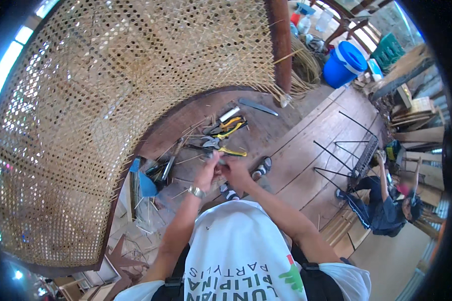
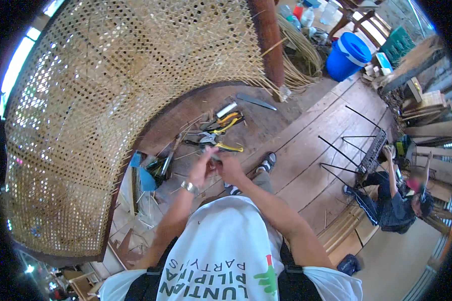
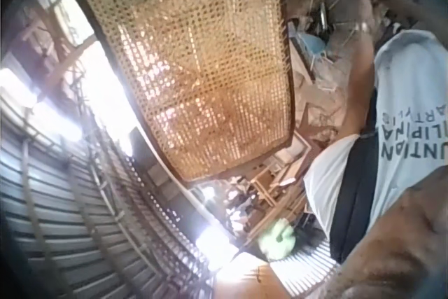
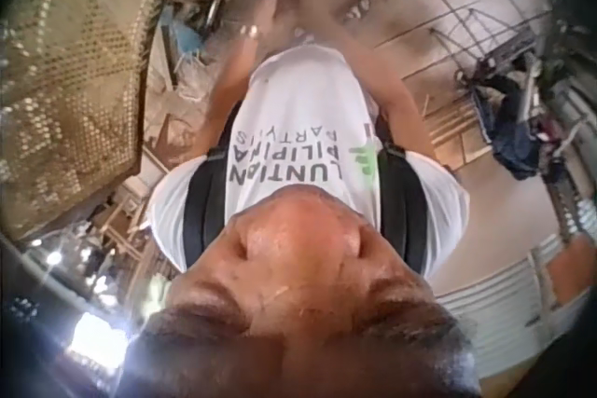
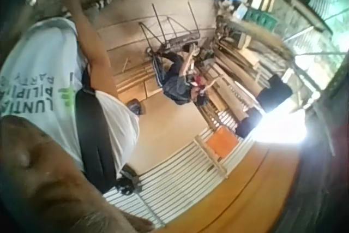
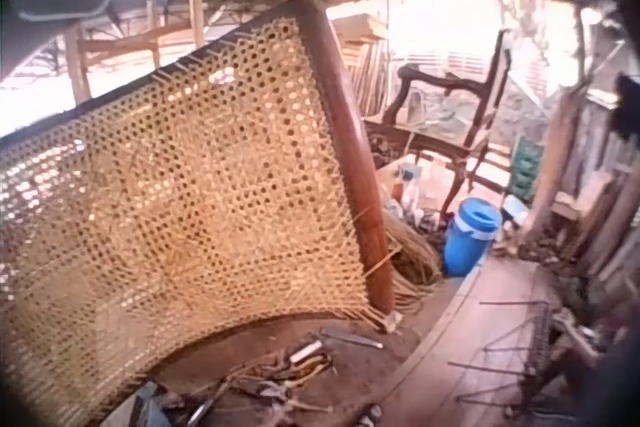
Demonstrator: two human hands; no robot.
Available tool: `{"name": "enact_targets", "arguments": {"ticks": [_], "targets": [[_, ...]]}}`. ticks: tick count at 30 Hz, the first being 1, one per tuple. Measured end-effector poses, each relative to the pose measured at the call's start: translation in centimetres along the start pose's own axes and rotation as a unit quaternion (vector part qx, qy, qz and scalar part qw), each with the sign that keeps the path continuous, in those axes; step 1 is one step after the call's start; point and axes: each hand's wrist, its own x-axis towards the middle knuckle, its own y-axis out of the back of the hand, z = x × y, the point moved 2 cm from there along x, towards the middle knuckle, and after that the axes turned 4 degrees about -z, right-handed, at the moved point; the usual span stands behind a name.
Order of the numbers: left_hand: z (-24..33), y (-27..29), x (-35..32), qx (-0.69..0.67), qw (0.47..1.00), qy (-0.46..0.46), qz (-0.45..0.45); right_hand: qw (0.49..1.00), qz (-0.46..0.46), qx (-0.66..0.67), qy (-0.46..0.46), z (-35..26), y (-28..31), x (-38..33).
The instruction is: Weaving and repairing the rattan mesh on a wooden chair back using rattan strips and tools.
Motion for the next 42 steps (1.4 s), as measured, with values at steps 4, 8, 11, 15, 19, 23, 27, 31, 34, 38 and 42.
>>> {"name": "enact_targets", "arguments": {"ticks": [4,8,11,15,19,23,27,31,34,38,42], "targets": [[-6.7,9.3,-1.4,-0.137,0.983,-0.081,0.086,0.978,-0.187,-0.057,0.07,-7.7,-0.7,1.8],[-3.3,15.2,-0.1,0.344,0.898,0.057,0.267,0.966,-0.154,-0.185,0.095,-4.3,2.2,4.4],[-4.2,23.8,-0.4,0.564,0.764,-0.151,0.274,0.949,-0.173,-0.21,0.159,-4.5,2.4,7.8],[-2.8,22.4,0.7,0.628,0.692,-0.195,0.297,0.934,-0.176,-0.278,0.142,-1.5,1.9,8.4],[2.5,13.8,1.5,0.652,0.679,-0.204,0.267,0.918,-0.147,-0.361,0.073,2.7,4.1,8.0],[13.9,6.1,-0.4,0.575,0.715,-0.356,0.177,0.968,-0.116,-0.21,0.069,3.5,9.8,3.1],[28.6,-7.4,-3.1,0.5,0.701,-0.505,0.06,0.999,0.031,-0.005,0.021,2.7,15.5,-2.6],[40.1,-23.0,-7.2,0.513,0.633,-0.574,-0.084,0.977,0.198,0.049,0.057,-1.8,21.5,-2.2],[45.4,-28.8,-3.9,0.549,0.57,-0.596,-0.131,0.973,0.221,0.031,0.061,-6.7,25.4,0.5],[46.9,-33.0,-0.2,0.751,0.429,-0.484,-0.136,0.969,0.239,0.007,0.059,-9.1,28.2,3.9],[46.9,-32.8,0.4,0.758,0.407,-0.499,-0.102,0.974,0.224,0.005,0.03,-9.6,28.9,6.4]]}}
